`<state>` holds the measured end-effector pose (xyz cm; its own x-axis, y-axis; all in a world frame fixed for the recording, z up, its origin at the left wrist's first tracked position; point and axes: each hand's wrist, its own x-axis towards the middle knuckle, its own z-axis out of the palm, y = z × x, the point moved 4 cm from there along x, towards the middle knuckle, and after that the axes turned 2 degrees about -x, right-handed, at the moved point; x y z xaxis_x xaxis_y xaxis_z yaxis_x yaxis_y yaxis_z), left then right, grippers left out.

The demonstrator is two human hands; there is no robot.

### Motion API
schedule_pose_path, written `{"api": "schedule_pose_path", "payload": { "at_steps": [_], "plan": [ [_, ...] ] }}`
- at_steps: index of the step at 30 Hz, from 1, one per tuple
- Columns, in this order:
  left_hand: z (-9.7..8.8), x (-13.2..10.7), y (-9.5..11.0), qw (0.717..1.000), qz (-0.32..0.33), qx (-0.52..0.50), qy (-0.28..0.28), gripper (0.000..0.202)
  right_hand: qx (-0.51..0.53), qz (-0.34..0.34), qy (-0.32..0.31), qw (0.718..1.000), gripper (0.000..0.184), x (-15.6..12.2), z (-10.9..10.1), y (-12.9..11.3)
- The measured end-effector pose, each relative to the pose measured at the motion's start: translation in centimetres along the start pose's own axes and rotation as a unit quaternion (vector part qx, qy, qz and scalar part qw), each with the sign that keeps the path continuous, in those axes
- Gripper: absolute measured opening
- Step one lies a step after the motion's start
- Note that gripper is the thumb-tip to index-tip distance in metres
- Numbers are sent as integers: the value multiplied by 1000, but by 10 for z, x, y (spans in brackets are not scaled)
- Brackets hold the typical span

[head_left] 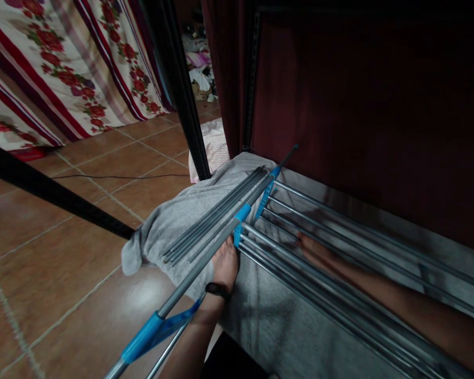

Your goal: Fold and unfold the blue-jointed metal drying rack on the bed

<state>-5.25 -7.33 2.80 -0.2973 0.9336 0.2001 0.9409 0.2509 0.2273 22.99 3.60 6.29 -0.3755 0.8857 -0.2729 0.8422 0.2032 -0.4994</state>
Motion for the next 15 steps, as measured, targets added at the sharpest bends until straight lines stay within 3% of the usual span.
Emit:
{"api": "schedule_pose_path", "payload": {
  "at_steps": [7, 15],
  "plan": [
    [1, -2, 1, 999, 14, 32, -6, 46, -82, 9, -8, 997, 20, 3, 5, 5],
    [-3, -1, 5, 996, 12, 77, -31, 39, -150, 30, -63, 986, 29, 15, 15, 15]
  ]
}}
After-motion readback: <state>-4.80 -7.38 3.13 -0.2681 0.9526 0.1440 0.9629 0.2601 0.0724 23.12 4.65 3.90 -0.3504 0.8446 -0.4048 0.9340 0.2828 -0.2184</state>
